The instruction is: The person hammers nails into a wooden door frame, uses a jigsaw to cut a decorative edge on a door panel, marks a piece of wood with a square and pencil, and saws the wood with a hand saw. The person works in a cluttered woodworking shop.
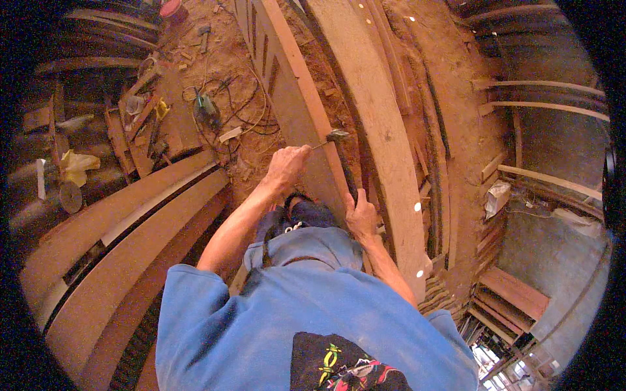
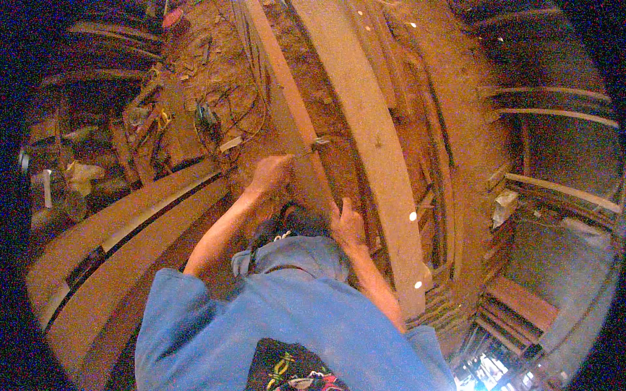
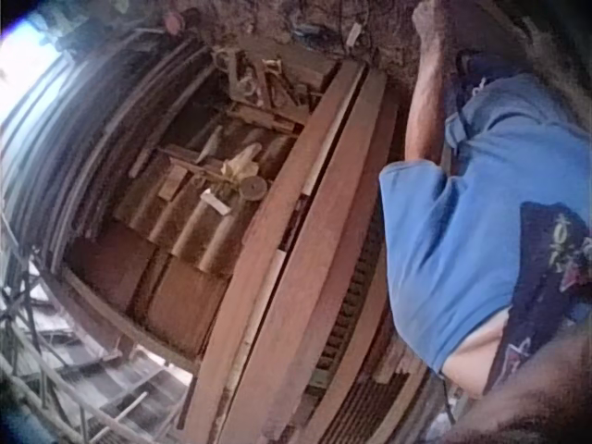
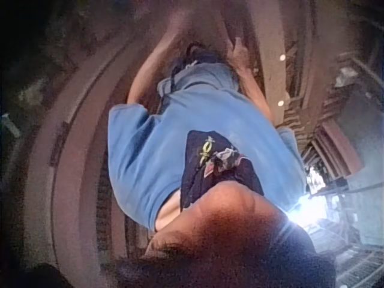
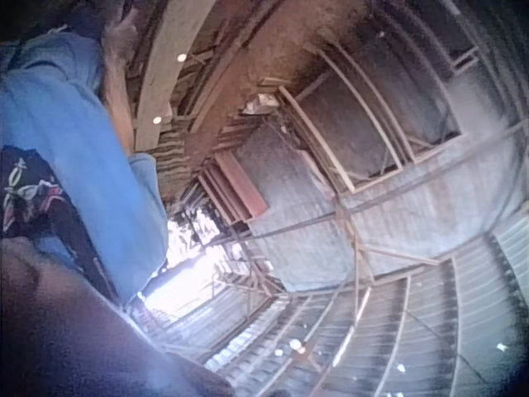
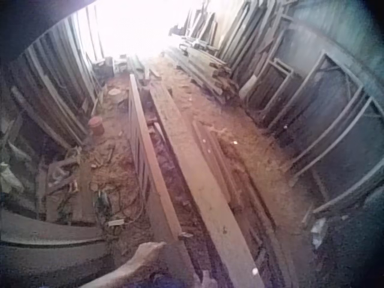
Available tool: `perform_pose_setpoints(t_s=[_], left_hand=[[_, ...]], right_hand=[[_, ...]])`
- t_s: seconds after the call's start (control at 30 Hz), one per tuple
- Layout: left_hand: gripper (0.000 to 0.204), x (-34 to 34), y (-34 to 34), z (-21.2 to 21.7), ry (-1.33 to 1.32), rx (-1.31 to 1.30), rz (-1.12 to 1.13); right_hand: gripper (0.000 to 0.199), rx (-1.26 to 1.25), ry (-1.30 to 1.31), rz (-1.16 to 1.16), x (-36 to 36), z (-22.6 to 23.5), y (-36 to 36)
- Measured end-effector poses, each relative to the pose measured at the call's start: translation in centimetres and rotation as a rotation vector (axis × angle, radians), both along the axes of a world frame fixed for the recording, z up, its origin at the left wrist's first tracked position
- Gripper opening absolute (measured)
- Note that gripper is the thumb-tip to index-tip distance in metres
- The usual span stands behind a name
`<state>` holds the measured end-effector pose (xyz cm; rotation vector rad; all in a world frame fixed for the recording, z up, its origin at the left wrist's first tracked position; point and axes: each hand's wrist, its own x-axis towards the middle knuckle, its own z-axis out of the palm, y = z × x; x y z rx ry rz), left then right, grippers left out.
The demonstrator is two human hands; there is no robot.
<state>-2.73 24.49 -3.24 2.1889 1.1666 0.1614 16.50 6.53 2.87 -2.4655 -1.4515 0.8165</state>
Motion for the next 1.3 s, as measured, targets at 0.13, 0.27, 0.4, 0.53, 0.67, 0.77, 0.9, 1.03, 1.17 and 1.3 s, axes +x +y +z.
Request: perform_pose_setpoints(t_s=[0.13,0.27,0.4,0.53,0.67,0.77,0.9,1.03,1.17,1.3], left_hand=[[0.010,-0.1,0.2,0.5,-0.017,-0.053,-0.022],[0.013,0.2,1.0,2.3,0.015,-0.062,-0.043],[0.016,1.4,2.1,4.2,0.100,0.010,-0.160],[0.033,1.4,3.8,4.2,-0.173,-0.195,-0.055],[0.019,0.6,8.3,2.7,-0.261,-0.136,0.325],[0.020,-0.6,13.1,1.8,-0.208,0.028,0.451],[0.023,-1.5,17.9,1.2,-0.116,0.053,0.462],[0.025,-1.9,20.3,0.8,0.001,0.069,0.400],[0.024,-2.6,21.7,0.5,0.016,-0.013,0.377],[0.021,-3.6,22.3,0.5,0.050,0.017,0.235]], right_hand=[[0.050,0.056,0.023,-0.031,0.1,-1.0,-0.2],[0.042,0.051,-0.005,-0.016,0.2,-1.2,0.2],[0.055,0.195,0.087,-0.155,0.0,-0.4,1.2],[0.064,0.267,0.112,-0.296,0.0,-0.1,2.1],[0.064,0.267,0.162,-0.340,0.5,-1.2,3.1],[0.063,0.322,0.188,-0.287,0.8,-2.1,4.2],[0.062,0.409,-0.039,-0.090,0.4,-2.0,6.0],[0.065,0.217,0.126,-0.148,-0.8,-0.8,8.3],[0.075,0.198,0.270,-0.213,-1.8,-0.5,11.0],[0.077,0.110,0.265,-0.220,-2.3,-1.0,13.8]])
